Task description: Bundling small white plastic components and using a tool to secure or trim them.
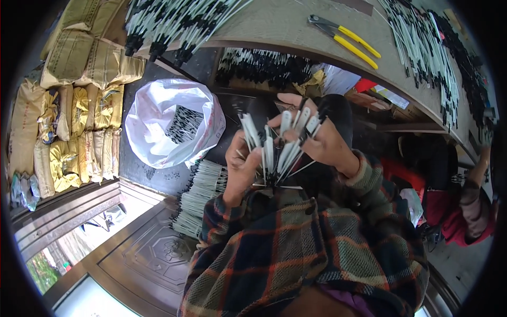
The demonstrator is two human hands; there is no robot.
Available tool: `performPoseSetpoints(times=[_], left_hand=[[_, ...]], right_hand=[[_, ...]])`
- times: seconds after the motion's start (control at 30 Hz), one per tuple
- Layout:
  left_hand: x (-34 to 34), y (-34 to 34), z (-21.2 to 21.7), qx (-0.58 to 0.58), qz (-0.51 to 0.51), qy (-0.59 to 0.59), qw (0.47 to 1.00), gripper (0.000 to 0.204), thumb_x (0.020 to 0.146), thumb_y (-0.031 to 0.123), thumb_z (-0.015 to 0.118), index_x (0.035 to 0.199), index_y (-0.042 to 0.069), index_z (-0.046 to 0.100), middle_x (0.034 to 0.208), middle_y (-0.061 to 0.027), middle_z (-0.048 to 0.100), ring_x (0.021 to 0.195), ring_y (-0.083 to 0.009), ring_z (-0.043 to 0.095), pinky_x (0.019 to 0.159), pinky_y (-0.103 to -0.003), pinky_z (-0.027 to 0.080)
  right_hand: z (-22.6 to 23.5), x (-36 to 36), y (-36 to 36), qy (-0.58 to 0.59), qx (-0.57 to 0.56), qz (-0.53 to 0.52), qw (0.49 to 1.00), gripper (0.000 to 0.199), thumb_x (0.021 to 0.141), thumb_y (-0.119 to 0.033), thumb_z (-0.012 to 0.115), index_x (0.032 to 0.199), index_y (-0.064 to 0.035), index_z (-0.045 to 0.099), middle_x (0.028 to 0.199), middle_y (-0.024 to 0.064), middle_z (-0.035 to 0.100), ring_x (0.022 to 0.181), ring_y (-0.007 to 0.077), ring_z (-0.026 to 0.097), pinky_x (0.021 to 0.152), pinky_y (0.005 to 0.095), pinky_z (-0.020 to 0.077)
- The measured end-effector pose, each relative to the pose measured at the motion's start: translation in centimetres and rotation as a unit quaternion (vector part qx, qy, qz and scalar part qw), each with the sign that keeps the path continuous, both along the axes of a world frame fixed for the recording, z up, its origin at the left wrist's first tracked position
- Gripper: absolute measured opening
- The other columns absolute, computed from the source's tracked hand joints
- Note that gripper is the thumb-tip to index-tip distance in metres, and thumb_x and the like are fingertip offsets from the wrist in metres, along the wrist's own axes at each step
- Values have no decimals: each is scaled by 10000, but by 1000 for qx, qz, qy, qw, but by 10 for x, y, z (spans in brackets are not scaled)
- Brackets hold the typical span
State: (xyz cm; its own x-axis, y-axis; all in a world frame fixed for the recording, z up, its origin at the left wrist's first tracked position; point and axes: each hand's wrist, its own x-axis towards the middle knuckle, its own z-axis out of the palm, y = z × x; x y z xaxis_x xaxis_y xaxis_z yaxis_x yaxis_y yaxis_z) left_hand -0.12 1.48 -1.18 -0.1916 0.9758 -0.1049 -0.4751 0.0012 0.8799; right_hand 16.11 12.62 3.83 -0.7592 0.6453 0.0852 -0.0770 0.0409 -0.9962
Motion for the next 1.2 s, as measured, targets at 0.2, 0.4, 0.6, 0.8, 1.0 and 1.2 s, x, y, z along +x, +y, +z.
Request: performPoseSetpoints(times=[0.2, 0.4, 0.6, 0.8, 1.0, 1.2], left_hand=[[3, -8, 13, 48, -35, 91, 994, 407, 697, 230, 714, 948, 25, 466, 827, -22, 524, 753, -99, 506, 675, -227, 410], [9, -26, 24, -9, -103, 84, 991, 251, 766, 249, 624, 752, 24, 515, 725, -41, 519, 662, -137, 470, 607, -274, 379], [9, -20, 25, 102, -139, 228, 958, 366, 740, 360, 691, 682, 40, 523, 616, -40, 523, 532, -153, 510, 496, -269, 383], [6, -26, 22, 54, -159, 208, 964, 394, 750, 393, 665, 673, 48, 491, 579, -22, 502, 493, -122, 485, 470, -244, 363], [0, -25, 26, 28, -198, 120, 972, 347, 705, 322, 706, 692, 48, 494, 603, -22, 522, 522, -90, 500, 478, -226, 356], [-2, -12, 24, 129, -253, 60, 957, 277, 602, 67, 791, 641, 30, 519, 614, -34, 533, 558, -123, 516, 526, -245, 391]], right_hand=[[24, 4, -14, -78, 7, 52, 996, 239, 722, -97, 696, 917, -9, 589, 888, 75, 584, 825, 148, 563, 713, 273, 433], [19, 4, -25, 27, 62, 51, 996, 166, 745, -114, 661, 821, -8, 559, 781, 72, 566, 754, 178, 554, 680, 304, 433], [15, 9, -23, 51, 99, 97, 989, 135, 748, -104, 635, 770, -27, 525, 724, 75, 518, 728, 250, 522, 677, 340, 410], [22, 15, -30, 16, 152, 116, 981, 155, 716, -120, 660, 756, -40, 534, 714, 68, 517, 680, 231, 514, 624, 338, 382], [21, 14, -36, 40, 148, 103, 983, 197, 698, -168, 688, 749, -52, 538, 705, 55, 527, 661, 251, 535, 678, 360, 403], [10, 15, -28, 23, 195, 105, 975, 265, 700, -217, 707, 809, -35, 548, 757, 49, 574, 724, 263, 578, 926, 436, 384]])
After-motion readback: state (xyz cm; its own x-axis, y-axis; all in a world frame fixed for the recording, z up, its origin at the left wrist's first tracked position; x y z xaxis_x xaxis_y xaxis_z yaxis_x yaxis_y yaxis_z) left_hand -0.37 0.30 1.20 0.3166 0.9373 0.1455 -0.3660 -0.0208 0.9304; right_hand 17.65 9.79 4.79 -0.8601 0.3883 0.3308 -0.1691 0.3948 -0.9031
